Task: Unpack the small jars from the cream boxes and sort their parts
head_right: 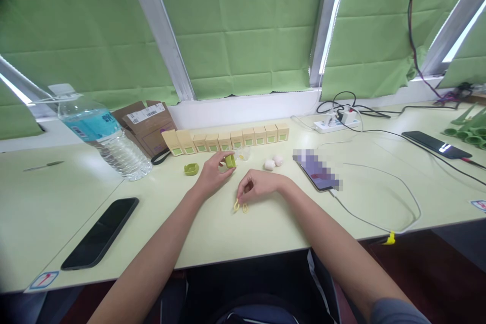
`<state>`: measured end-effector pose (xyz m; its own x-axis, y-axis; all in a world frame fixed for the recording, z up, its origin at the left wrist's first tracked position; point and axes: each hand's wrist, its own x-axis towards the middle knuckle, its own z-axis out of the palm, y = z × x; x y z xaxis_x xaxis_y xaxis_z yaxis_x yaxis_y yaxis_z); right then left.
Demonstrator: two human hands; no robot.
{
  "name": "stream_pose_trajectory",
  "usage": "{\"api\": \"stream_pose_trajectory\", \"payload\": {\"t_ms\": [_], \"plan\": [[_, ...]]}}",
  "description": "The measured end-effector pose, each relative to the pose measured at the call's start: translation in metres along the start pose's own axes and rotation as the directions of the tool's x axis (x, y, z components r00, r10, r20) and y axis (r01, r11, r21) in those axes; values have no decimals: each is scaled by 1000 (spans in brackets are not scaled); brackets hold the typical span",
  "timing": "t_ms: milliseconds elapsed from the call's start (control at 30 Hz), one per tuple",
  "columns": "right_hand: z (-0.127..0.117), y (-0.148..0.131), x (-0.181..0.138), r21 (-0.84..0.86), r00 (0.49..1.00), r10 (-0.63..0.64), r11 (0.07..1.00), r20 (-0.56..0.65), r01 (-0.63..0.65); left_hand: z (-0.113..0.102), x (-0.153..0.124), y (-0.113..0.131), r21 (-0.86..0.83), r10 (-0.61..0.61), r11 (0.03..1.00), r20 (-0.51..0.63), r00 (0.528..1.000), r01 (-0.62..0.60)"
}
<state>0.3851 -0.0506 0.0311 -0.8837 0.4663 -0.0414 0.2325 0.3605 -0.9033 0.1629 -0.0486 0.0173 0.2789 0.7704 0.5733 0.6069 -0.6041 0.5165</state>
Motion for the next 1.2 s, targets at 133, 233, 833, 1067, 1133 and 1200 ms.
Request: {"api": "stream_pose_trajectory", "payload": {"t_ms": [133, 233, 833, 1067, 1133, 1200], "plan": [[1, -1, 0, -62, 999, 5, 998, 44, -2, 1, 0, 1, -6, -6, 1000, 10, 1000, 6], [1, -2, 0, -102, 999, -8, 995, 45, 13, 1, 0, 1, -12, 0, 1000, 20, 1000, 0], [1, 9, 10, -245, 891, 31, 957, -453, -158, -1, 0, 11, 7, -160, 987, 64, 985, 160], [3, 4, 9, -277, 905, 55, 943, -422, -186, -11, 1, 13, 72, -182, 980, -27, 983, 183], [3, 4, 9, -274, 905, 61, 942, -422, -191, -14, 3, 7, 106, -169, 979, -78, 983, 177], [3, 4, 9, -277, 903, 62, 941, -425, -195, -16, 6, -4, 163, -190, 964, -138, 972, 211]]}}
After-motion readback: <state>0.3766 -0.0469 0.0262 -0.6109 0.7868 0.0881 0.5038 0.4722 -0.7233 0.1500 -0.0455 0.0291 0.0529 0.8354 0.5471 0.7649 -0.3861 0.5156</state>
